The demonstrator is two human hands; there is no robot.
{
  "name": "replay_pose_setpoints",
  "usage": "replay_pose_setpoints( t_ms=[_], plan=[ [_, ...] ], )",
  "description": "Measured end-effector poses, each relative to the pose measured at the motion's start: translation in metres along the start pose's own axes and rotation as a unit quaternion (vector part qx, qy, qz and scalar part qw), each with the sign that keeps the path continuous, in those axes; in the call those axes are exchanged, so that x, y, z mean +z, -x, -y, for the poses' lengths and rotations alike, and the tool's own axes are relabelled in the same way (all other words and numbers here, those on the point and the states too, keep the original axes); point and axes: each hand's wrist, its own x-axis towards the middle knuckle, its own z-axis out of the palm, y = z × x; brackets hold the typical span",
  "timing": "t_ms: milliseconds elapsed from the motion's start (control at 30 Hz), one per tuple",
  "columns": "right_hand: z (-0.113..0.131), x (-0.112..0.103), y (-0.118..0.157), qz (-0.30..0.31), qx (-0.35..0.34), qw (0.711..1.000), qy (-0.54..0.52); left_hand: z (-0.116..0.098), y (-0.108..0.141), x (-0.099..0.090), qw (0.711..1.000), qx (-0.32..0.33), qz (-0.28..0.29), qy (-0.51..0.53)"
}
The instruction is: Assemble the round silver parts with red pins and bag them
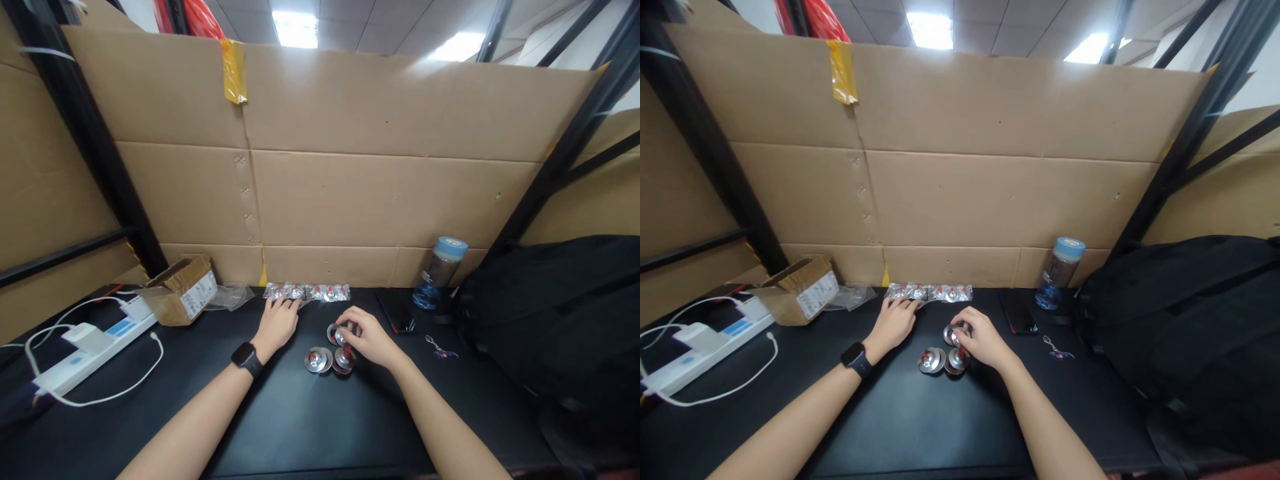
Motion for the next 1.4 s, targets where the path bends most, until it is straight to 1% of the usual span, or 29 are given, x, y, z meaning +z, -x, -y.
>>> replay_pose_setpoints(
  t_ms=[100,200,333,500,667,833,967,1167,1300,1400],
  plan=[
    [0.001,0.000,0.001,0.005,0.001,1.000,-0.002,-0.003,0.000,-0.009,1.000,-0.021,0.005,0.001],
    [0.005,0.000,0.003,0.012,-0.008,1.000,-0.005,-0.003,0.003,-0.017,0.999,-0.039,0.025,0.001],
    [0.009,0.000,0.004,0.020,-0.017,1.000,-0.008,-0.001,0.007,-0.025,0.998,-0.023,0.057,0.030],
    [0.009,-0.002,0.006,0.029,-0.022,0.999,-0.002,0.005,0.007,-0.029,0.993,-0.030,0.094,0.067],
    [0.009,-0.004,0.007,0.039,-0.023,0.999,0.004,0.009,0.007,-0.031,0.992,-0.013,0.104,0.076],
    [0.007,-0.003,0.007,0.044,-0.017,0.999,0.007,0.005,0.008,-0.034,0.994,-0.006,0.095,0.049],
    [0.007,-0.002,0.007,0.045,-0.017,0.999,0.006,0.001,0.007,-0.032,0.996,-0.012,0.083,0.033],
    [0.005,-0.003,0.006,0.047,-0.018,0.999,0.015,-0.002,0.005,-0.025,0.999,-0.021,0.020,0.045],
    [0.003,-0.004,0.006,0.040,-0.014,0.999,0.009,-0.012,0.004,-0.031,0.996,-0.014,-0.018,0.082],
    [0.004,-0.002,0.004,0.001,-0.009,1.000,-0.002,-0.026,0.004,-0.038,0.992,0.006,-0.038,0.121]
  ],
)
